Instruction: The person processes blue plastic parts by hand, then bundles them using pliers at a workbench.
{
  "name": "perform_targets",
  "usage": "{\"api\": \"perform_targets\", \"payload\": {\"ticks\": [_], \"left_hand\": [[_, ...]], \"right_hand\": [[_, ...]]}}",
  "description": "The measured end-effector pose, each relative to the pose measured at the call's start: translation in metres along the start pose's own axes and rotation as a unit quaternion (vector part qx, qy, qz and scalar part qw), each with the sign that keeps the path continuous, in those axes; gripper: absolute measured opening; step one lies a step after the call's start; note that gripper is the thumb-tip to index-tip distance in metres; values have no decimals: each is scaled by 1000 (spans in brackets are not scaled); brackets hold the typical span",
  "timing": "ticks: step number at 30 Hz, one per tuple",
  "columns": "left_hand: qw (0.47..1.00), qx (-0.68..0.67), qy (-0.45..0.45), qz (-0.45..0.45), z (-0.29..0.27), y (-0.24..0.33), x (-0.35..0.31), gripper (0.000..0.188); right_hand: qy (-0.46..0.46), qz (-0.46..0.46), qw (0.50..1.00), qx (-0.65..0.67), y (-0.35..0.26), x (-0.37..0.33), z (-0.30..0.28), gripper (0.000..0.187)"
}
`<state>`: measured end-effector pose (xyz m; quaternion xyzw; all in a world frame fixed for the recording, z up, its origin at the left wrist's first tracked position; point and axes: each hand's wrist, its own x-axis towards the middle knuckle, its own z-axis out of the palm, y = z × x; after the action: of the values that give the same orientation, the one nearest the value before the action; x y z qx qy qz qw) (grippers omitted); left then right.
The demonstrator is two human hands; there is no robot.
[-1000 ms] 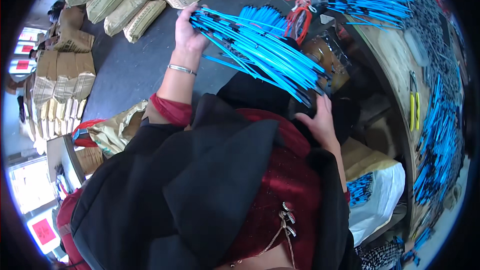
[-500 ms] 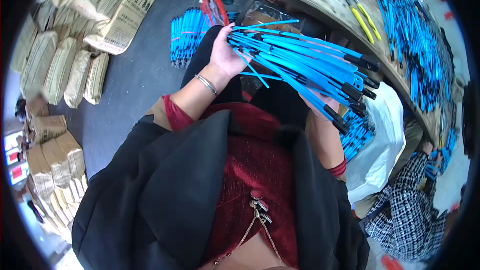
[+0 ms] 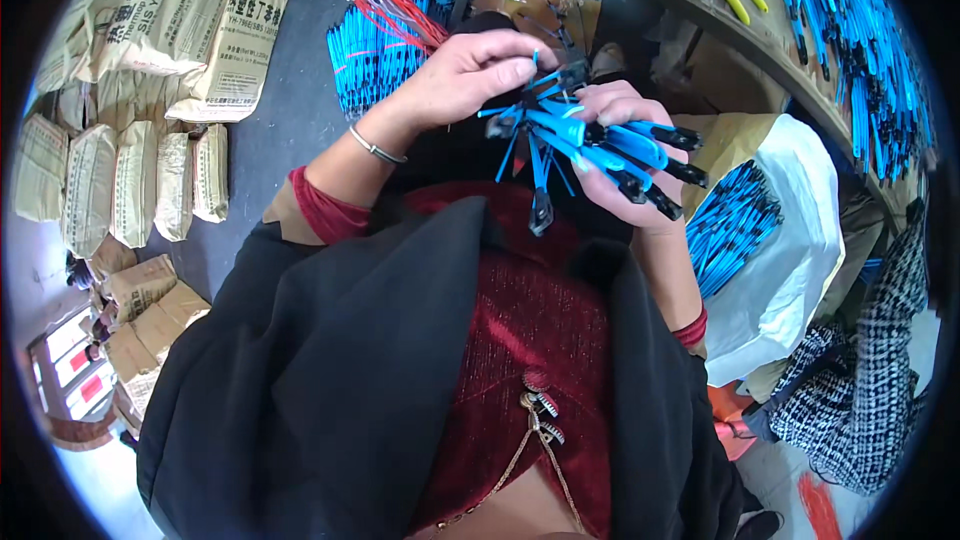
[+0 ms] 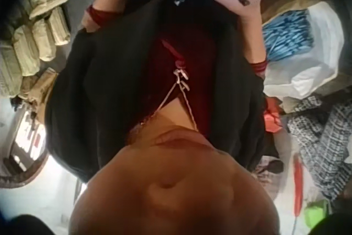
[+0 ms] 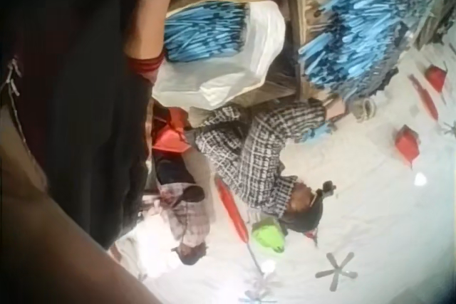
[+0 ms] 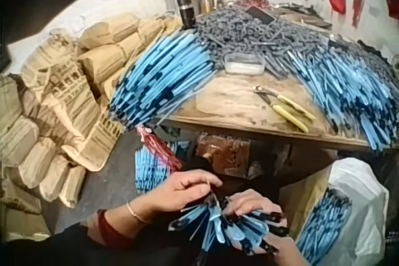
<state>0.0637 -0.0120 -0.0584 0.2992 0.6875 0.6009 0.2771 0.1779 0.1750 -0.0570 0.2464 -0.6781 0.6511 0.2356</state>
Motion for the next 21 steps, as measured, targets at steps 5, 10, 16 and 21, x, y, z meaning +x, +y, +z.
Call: {"api": "perform_targets", "payload": {"ticks": [5,10,16,21], "left_hand": [[954,-132,-260,-63,-13,-11,10,32],[860,-343,-366,-91,-17,-41,29,30],[867,-79,-481,-107,-12,-37,53,26],[857,-96,-498,-89,-15,-42,47,32]], "right_hand": [[-18,91,991,100,5,-11,5,36],[25,198,961,192,3,-13,19,36],[-44,162,977,129,15,-5,28,42],[10,155,980,124,20,-11,41,45]]}}
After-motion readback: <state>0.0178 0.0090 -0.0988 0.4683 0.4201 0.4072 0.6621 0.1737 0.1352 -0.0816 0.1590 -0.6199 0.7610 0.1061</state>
